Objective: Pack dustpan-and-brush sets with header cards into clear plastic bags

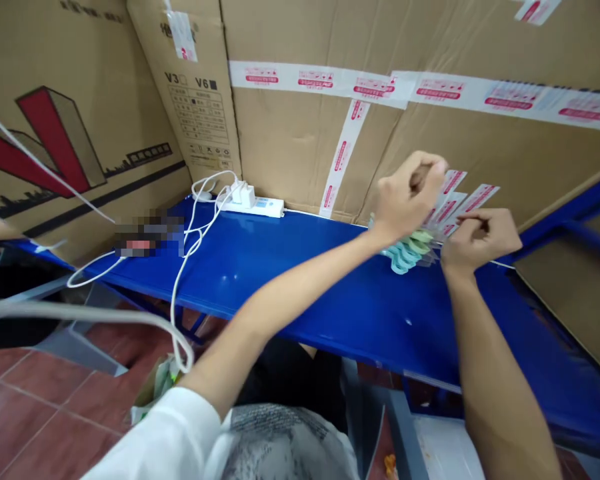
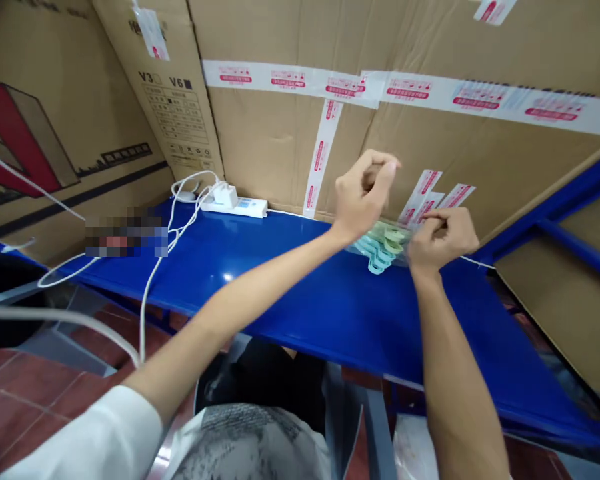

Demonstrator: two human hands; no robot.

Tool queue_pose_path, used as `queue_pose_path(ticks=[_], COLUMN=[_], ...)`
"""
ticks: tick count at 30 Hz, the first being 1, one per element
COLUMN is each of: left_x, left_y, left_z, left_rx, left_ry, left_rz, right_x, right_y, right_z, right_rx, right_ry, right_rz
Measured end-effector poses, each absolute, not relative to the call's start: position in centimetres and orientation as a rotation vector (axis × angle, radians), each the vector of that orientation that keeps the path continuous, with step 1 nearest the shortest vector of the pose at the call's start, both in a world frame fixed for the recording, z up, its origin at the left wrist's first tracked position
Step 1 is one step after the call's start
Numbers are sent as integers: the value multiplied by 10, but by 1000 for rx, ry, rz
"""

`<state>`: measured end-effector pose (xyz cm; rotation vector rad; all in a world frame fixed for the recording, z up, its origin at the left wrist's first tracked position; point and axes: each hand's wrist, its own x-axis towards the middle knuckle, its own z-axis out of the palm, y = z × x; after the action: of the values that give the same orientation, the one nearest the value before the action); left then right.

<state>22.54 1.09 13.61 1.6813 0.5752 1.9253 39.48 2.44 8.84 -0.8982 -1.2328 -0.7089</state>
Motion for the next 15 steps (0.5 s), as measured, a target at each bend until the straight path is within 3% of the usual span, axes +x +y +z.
queue_pose_path(ticks=[4,8,15], left_x=[136,39,11], left_y=[39,47,52], left_z=[70,-1,-38], left_rx=[2395,2624,2707], left_ry=[829,1183,1318], left_rz=[1746,1486,1327], right_x=[451,475,487], right_y=[64,68,64], right_z=[52,27,30], right_rx=[-1119,-1205,-1286], right_ry=[-1395,-1386,-1242], right_rz=[-636,-573,-366])
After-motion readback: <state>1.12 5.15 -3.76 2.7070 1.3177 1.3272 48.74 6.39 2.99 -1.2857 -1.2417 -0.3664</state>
